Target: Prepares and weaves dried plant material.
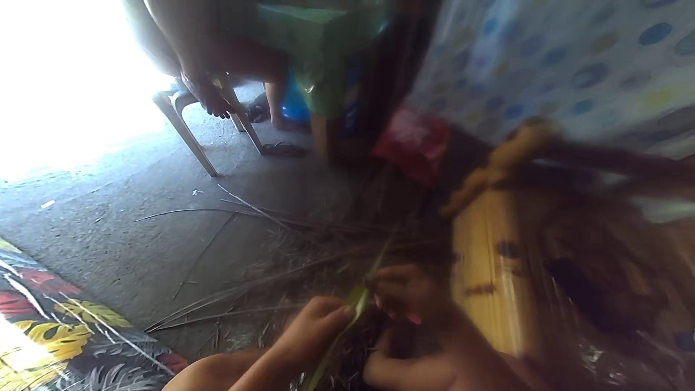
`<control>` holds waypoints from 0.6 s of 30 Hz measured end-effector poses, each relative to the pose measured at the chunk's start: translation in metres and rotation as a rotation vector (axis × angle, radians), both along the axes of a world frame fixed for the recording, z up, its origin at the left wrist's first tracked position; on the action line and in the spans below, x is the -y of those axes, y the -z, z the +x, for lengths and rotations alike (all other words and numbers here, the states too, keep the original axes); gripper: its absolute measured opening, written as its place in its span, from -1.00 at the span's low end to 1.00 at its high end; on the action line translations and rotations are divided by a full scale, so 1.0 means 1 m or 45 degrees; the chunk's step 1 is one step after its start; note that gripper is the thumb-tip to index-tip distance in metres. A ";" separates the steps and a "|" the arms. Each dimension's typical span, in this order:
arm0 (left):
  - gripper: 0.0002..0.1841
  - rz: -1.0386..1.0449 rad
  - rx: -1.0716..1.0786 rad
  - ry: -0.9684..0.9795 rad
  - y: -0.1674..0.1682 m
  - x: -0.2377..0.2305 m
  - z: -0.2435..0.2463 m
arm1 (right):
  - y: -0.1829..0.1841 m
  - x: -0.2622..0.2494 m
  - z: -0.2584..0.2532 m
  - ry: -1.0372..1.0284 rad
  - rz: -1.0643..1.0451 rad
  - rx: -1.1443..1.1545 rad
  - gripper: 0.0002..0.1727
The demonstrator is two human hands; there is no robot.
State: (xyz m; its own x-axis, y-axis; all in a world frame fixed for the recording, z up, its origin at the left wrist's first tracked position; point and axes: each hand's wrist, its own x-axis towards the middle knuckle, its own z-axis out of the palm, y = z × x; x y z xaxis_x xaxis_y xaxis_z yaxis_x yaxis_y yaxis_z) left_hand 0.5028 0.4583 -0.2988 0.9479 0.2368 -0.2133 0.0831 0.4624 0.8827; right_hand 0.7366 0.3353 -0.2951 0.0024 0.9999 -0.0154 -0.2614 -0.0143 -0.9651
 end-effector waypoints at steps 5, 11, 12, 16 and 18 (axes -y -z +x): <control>-0.69 -0.254 0.047 0.138 -0.002 0.001 -0.002 | -0.001 0.000 0.006 0.129 0.126 0.012 -0.70; -0.70 -0.231 0.058 0.133 0.000 0.004 -0.001 | -0.003 0.001 0.019 0.421 0.145 -0.063 -0.66; -0.70 -0.214 0.056 0.127 0.001 0.004 0.000 | -0.004 0.001 0.020 0.483 0.135 -0.091 -0.66; -0.71 -0.074 0.011 0.017 0.001 0.006 0.001 | -0.013 0.003 0.027 0.705 0.056 -0.169 -0.62; -0.72 0.009 -0.018 -0.069 0.001 0.006 0.002 | -0.017 0.007 0.023 0.602 -0.028 -0.103 -0.61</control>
State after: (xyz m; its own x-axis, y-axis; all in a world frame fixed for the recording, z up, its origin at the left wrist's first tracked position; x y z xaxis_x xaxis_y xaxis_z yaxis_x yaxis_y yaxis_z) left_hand 0.5046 0.4520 -0.3001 0.9306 0.2891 -0.2245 0.0706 0.4601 0.8851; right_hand 0.7597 0.3280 -0.2782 0.4546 0.8889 -0.0557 -0.3182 0.1037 -0.9423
